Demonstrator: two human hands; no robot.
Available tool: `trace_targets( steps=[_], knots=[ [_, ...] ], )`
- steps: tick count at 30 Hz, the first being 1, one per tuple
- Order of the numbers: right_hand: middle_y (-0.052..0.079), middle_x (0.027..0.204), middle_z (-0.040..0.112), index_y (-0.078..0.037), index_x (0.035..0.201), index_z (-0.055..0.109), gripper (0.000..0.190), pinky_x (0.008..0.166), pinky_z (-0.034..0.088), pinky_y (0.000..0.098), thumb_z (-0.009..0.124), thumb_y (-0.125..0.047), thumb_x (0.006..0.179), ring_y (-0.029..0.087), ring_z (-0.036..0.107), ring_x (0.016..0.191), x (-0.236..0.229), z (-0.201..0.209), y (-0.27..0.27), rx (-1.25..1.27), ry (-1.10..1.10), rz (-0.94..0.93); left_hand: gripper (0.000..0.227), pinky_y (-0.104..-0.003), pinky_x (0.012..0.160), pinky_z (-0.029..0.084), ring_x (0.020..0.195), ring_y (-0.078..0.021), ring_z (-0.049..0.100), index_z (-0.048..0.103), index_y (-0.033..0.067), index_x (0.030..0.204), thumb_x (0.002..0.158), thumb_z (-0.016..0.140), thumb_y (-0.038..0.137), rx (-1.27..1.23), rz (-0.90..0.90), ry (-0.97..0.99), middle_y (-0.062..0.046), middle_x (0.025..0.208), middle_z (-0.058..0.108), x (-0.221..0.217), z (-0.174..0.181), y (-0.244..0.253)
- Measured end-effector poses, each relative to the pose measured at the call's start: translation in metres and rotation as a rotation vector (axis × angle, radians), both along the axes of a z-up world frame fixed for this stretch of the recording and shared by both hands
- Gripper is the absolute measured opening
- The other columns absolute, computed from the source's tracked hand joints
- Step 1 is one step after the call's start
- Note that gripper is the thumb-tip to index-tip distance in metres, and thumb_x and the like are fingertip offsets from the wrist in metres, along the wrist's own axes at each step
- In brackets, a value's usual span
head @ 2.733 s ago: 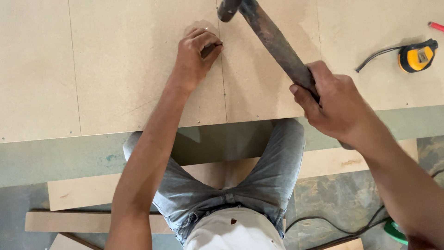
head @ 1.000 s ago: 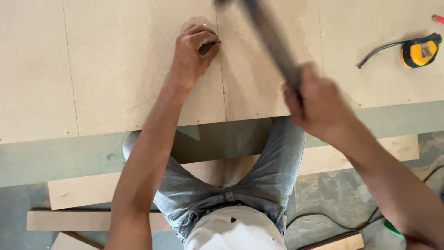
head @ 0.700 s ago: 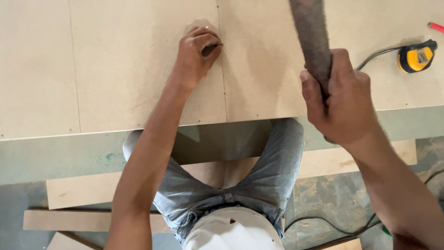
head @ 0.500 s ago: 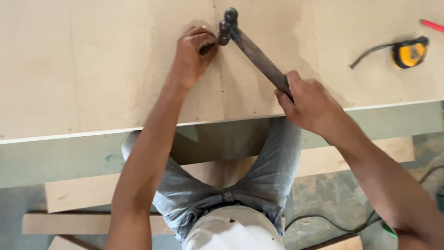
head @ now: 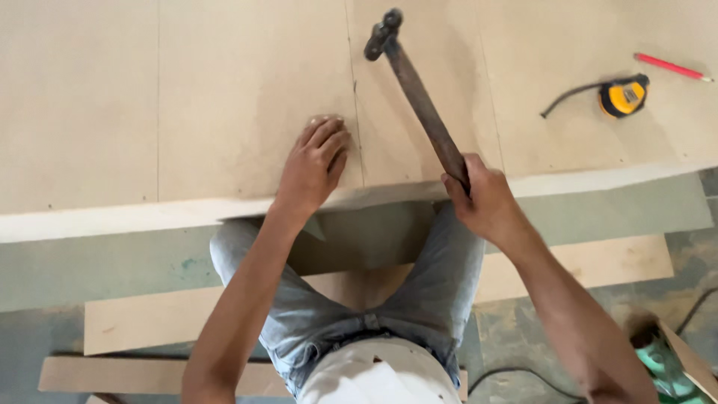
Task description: The person hammers nails into a wooden board while sitting on the floor, using a hammer and a tape measure.
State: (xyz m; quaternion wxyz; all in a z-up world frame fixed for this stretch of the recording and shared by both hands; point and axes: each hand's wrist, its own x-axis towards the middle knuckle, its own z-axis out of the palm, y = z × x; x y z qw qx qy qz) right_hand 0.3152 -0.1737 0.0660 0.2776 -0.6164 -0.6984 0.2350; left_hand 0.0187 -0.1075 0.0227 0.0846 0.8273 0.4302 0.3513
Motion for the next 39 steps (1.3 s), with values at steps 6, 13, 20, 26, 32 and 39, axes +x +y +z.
trace_targets(
  steps=[6, 13, 20, 26, 32, 39],
  knots=[
    [0.024, 0.067, 0.061, 0.004, 0.119, 0.052, 0.030, 0.055, 0.049, 0.0446, 0.062, -0.017, 0.102, 0.034, 0.065, 0.055, 0.005, 0.052, -0.016, 0.137, 0.039, -0.024, 0.024, -0.047, 0.116, 0.043, 0.135, -0.0336, 0.055, 0.071, 0.0028, 0.120, 0.097, 0.068, 0.011, 0.062, 0.064, 0.019, -0.014, 0.136, 0.065, 0.005, 0.006, -0.009],
    [0.025, 0.070, 0.062, 0.005, 0.105, 0.047, 0.027, 0.058, 0.048, 0.0468, 0.065, -0.015, 0.101, 0.044, 0.065, 0.068, -0.001, 0.032, 0.004, 0.062, -0.211, 0.189, 0.025, -0.046, 0.117, 0.043, 0.136, -0.0328, 0.055, 0.070, 0.0028, 0.121, 0.097, 0.068, 0.009, 0.070, 0.062, 0.011, -0.014, 0.137, 0.065, 0.001, 0.001, -0.006],
    [0.027, 0.074, 0.064, 0.006, 0.111, 0.047, 0.027, 0.058, 0.050, 0.0478, 0.058, -0.018, 0.105, 0.041, 0.069, 0.064, 0.001, 0.044, -0.009, 0.226, 0.028, 0.047, 0.029, -0.047, 0.116, 0.041, 0.136, -0.0349, 0.053, 0.070, 0.0023, 0.122, 0.095, 0.067, 0.009, 0.086, 0.060, 0.037, -0.015, 0.139, 0.064, 0.002, 0.000, -0.008],
    [0.024, 0.066, 0.063, 0.003, 0.102, 0.052, 0.025, 0.055, 0.048, 0.0452, 0.067, -0.017, 0.102, 0.041, 0.066, 0.061, 0.003, 0.029, 0.002, -0.135, -0.262, 0.115, 0.027, -0.047, 0.120, 0.040, 0.137, -0.0333, 0.054, 0.070, 0.0022, 0.123, 0.097, 0.068, 0.009, 0.077, 0.056, 0.013, -0.014, 0.139, 0.064, 0.000, 0.000, -0.006],
    [0.021, 0.069, 0.062, 0.003, 0.112, 0.045, 0.024, 0.056, 0.051, 0.0445, 0.057, -0.016, 0.105, 0.037, 0.067, 0.060, -0.004, 0.047, -0.018, 0.156, 0.186, -0.063, 0.026, -0.046, 0.119, 0.041, 0.137, -0.0328, 0.054, 0.069, 0.0022, 0.123, 0.097, 0.067, 0.008, 0.075, 0.055, 0.023, -0.014, 0.138, 0.064, 0.002, -0.002, -0.008],
    [0.022, 0.070, 0.063, 0.003, 0.105, 0.054, 0.023, 0.055, 0.050, 0.0463, 0.067, -0.013, 0.097, 0.040, 0.067, 0.063, 0.006, 0.005, -0.001, -0.089, -0.211, 0.106, 0.026, -0.047, 0.119, 0.040, 0.137, -0.0330, 0.053, 0.070, 0.0021, 0.121, 0.096, 0.067, 0.008, 0.059, 0.037, 0.028, -0.014, 0.139, 0.064, 0.003, 0.000, -0.010]
  ],
)
